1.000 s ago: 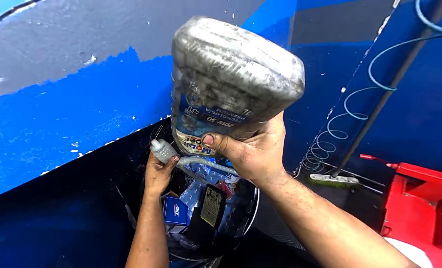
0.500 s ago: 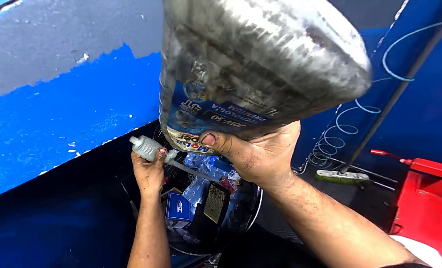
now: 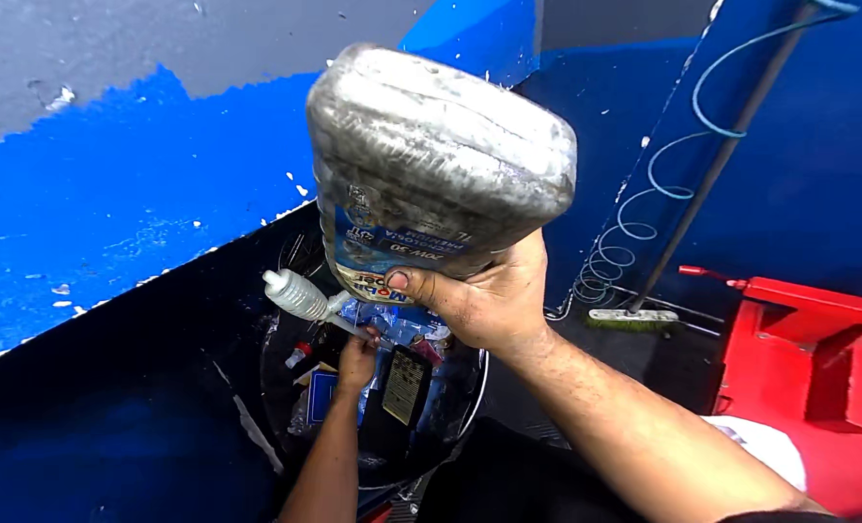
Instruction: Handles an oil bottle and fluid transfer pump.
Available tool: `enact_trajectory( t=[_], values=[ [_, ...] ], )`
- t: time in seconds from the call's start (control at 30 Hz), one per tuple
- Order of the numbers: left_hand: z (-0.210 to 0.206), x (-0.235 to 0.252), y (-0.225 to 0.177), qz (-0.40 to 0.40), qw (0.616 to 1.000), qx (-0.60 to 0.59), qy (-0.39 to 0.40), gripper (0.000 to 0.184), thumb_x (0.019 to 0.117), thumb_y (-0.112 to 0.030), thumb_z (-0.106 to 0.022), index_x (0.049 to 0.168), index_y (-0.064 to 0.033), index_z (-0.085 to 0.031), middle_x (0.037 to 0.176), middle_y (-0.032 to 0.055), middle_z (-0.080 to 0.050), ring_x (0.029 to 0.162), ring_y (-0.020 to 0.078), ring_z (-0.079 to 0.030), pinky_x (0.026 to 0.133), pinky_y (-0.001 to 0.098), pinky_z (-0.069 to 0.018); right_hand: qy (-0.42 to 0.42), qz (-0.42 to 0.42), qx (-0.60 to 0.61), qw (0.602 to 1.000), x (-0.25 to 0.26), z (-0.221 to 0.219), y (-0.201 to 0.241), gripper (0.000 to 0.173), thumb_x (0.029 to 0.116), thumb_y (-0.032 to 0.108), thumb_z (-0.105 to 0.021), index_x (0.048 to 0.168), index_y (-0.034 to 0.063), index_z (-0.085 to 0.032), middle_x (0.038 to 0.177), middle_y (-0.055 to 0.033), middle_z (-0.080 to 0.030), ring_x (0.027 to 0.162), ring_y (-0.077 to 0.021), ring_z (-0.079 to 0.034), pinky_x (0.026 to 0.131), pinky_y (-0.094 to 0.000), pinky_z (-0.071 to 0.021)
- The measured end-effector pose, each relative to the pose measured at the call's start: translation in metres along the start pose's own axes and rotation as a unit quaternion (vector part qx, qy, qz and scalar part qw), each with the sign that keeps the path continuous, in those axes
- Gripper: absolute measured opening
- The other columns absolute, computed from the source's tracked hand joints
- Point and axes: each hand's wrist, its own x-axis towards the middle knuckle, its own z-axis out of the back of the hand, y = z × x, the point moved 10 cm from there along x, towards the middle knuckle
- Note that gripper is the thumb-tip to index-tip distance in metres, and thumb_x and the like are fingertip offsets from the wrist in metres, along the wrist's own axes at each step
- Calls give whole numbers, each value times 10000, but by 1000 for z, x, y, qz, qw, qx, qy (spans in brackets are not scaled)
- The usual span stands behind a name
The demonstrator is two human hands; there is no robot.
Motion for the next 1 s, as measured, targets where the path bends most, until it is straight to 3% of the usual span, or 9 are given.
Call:
enact_trajectory(
  t=[0.07, 0.13, 0.27, 0.37, 0.43, 0.57, 0.7, 0.83, 1.0],
  values=[
    [-12, 4, 15, 30, 999, 25, 32, 232, 1039, -183, -609, 1235, -86, -684, 1146, 103, -726, 1023, 228, -705, 958, 493, -568, -2, -5, -7, 1000, -1, 3, -1, 861, 688, 48, -939, 1371, -83, -431, 1145, -142, -705, 1050, -238, -728, 961, -435, -640],
    [1, 2, -1, 26, 1000, -13, 5, 224, 1028, -166, -626, 1219, -66, -687, 1131, 104, -730, 1020, 222, -707, 951, 481, -576, -5, -5, -24, 1000, -2, 7, -2, 874, 685, 71, -946, 1377, -79, -433, 1149, -129, -710, 1057, -224, -728, 963, -422, -640],
    [52, -17, -58, -65, 985, -136, -85, 283, 1060, -168, -572, 1318, -55, -599, 1180, 87, -721, 1083, 194, -705, 984, 439, -586, -11, -5, -24, 1000, -2, 11, 2, 865, 689, 63, -943, 1372, -83, -433, 1149, -130, -708, 1063, -222, -725, 967, -416, -637],
    [68, -27, -75, -124, 970, -184, -101, 312, 1045, -42, -547, 1357, -38, -551, 1225, 93, -705, 1116, 200, -701, 999, 410, -585, -21, 3, 5, 1000, 1, 10, 8, 854, 690, 29, -935, 1363, -86, -422, 1152, -151, -694, 1066, -252, -721, 964, -442, -638],
    [65, -29, -72, -137, 967, -198, -84, 413, 1004, 41, -562, 1407, -26, -497, 1273, 111, -686, 1158, 218, -690, 1027, 411, -573, -26, 3, 35, 999, 2, 9, 11, 846, 686, -1, -926, 1358, -78, -417, 1152, -168, -686, 1061, -283, -720, 953, -473, -641],
    [57, -31, -63, -124, 967, -210, -70, 417, 954, 81, -623, 1350, -33, -558, 1230, 85, -699, 1136, 188, -682, 1016, 377, -569, -31, 15, 75, 997, 2, 7, 18, 859, 669, -31, -923, 1356, -92, -411, 1148, -195, -679, 1050, -313, -719, 942, -505, -639],
    [52, -29, -49, -112, 981, -134, -79, 318, 972, -6, -665, 1286, -40, -623, 1173, 54, -726, 1079, 141, -701, 1001, 357, -573, -21, 12, 61, 998, 1, 5, 21, 896, 667, -14, -928, 1380, -104, -391, 1150, -186, -682, 1053, -295, -721, 949, -489, -640],
    [39, -20, -17, -48, 994, -66, -70, 230, 1041, -181, -619, 1235, -63, -654, 1083, 75, -745, 969, 176, -732, 919, 434, -610, -2, 1, 21, 1000, -7, 6, 17, 890, 678, 33, -937, 1381, -103, -410, 1144, -157, -700, 1047, -249, -728, 953, -442, -642],
    [28, -13, 19, 40, 998, -44, -37, 282, 1010, -115, -656, 1282, -55, -607, 1051, 102, -729, 919, 219, -734, 867, 462, -627, 14, -23, -11, 1000, -21, 8, 3, 875, 699, 67, -942, 1391, -86, -428, 1150, -140, -712, 1049, -238, -732, 958, -441, -643]
  ],
)
